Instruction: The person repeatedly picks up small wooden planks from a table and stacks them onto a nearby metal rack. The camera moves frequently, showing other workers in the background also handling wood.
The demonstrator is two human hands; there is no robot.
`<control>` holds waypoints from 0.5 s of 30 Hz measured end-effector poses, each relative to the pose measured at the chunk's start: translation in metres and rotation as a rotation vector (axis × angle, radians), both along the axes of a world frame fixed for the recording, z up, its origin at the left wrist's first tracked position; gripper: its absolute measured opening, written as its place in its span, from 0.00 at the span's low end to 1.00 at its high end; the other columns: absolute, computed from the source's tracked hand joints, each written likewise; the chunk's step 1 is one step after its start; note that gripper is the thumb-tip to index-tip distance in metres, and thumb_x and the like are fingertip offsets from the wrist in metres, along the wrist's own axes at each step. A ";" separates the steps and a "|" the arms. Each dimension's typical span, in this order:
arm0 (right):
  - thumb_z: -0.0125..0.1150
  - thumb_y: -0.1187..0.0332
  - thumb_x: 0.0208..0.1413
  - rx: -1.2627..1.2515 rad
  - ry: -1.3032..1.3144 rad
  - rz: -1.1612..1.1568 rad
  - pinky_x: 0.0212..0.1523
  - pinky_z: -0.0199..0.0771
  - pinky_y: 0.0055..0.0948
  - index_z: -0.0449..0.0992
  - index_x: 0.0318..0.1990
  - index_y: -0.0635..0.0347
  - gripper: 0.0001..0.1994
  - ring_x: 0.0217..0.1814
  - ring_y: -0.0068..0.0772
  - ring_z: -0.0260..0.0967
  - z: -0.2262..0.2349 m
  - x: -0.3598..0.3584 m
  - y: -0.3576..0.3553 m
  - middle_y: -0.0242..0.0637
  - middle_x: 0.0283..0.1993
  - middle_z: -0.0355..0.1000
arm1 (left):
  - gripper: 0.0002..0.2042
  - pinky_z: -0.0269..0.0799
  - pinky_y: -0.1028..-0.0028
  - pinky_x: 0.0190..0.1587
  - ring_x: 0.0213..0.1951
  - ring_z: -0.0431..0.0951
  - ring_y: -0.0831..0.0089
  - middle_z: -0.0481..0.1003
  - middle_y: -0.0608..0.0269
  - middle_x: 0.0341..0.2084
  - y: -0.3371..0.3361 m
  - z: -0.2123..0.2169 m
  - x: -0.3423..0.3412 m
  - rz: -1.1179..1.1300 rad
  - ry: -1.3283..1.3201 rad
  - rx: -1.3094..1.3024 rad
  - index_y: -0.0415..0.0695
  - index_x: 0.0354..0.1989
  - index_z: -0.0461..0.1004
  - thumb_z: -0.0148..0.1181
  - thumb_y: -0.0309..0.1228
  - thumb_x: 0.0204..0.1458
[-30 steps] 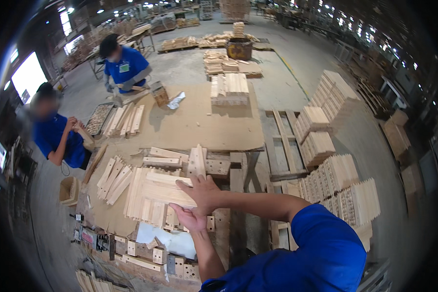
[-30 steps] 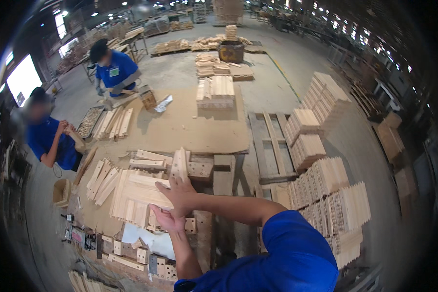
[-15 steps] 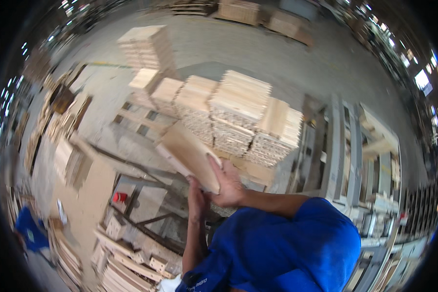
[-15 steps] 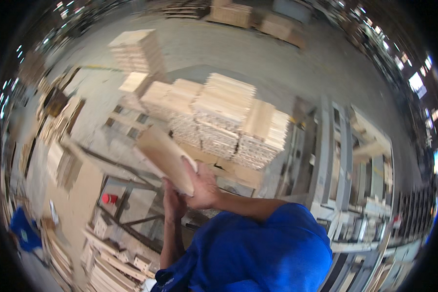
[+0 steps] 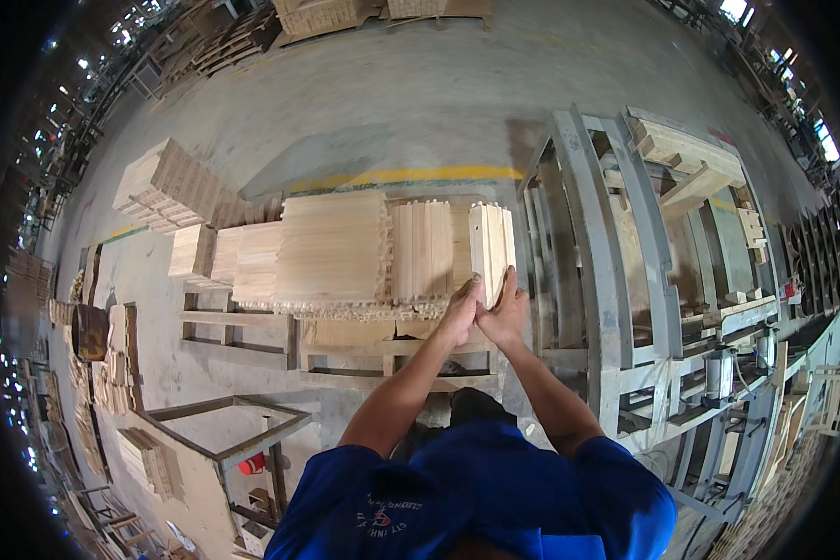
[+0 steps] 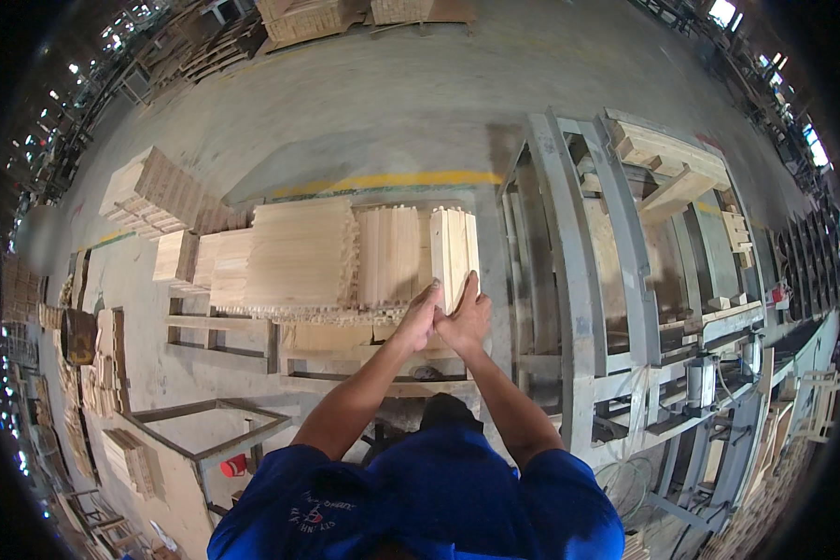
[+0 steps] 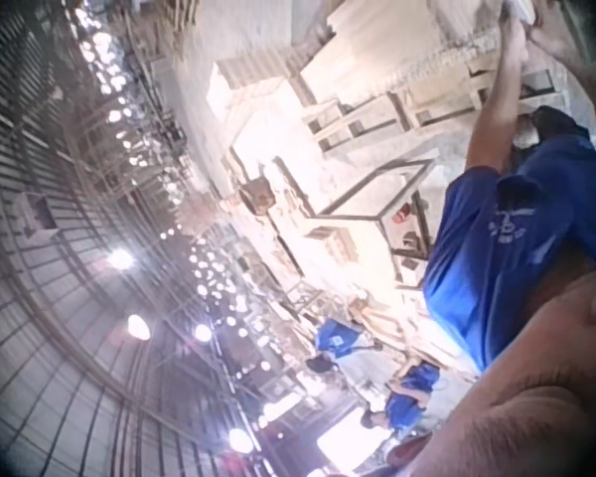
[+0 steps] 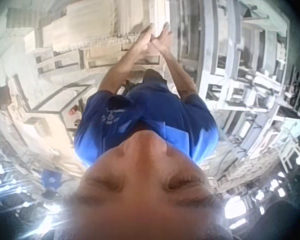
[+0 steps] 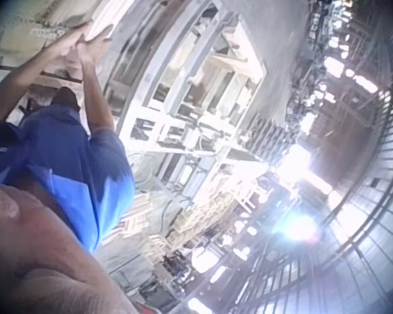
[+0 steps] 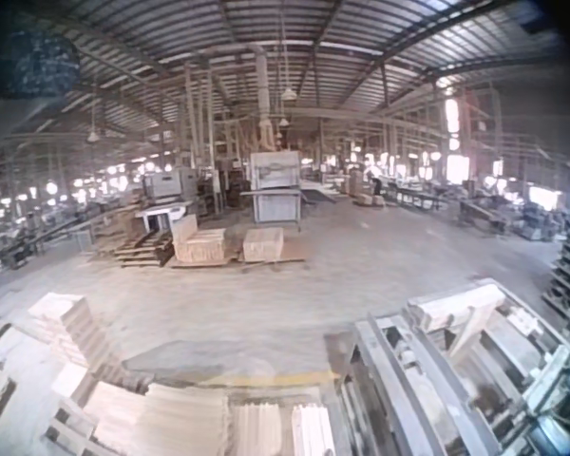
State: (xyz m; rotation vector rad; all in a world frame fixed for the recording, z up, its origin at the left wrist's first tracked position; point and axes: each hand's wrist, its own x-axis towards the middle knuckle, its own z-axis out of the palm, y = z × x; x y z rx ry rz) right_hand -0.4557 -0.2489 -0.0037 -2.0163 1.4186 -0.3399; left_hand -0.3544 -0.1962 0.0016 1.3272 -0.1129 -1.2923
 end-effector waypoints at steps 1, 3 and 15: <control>0.75 0.52 0.47 0.046 0.003 0.001 0.64 0.65 0.56 0.42 0.81 0.45 0.57 0.65 0.62 0.61 -0.004 0.014 -0.011 0.58 0.62 0.60 | 0.27 0.51 0.75 0.19 0.17 0.58 0.82 0.61 0.77 0.17 -0.010 -0.009 0.011 0.019 -0.005 0.029 0.50 0.49 0.76 0.57 0.64 0.63; 0.75 0.52 0.48 0.125 0.063 -0.007 0.65 0.64 0.55 0.41 0.81 0.43 0.57 0.66 0.62 0.61 0.001 0.037 -0.029 0.58 0.63 0.60 | 0.24 0.56 0.74 0.24 0.25 0.63 0.81 0.64 0.75 0.23 -0.028 -0.027 0.031 0.023 -0.001 0.069 0.54 0.53 0.78 0.56 0.61 0.66; 0.67 0.41 0.54 0.229 0.190 -0.066 0.64 0.61 0.62 0.38 0.81 0.41 0.54 0.67 0.62 0.59 -0.031 0.096 -0.054 0.57 0.65 0.57 | 0.25 0.76 0.63 0.42 0.41 0.81 0.61 0.80 0.51 0.39 -0.053 -0.075 0.072 -0.135 -0.458 0.302 0.45 0.60 0.74 0.54 0.54 0.68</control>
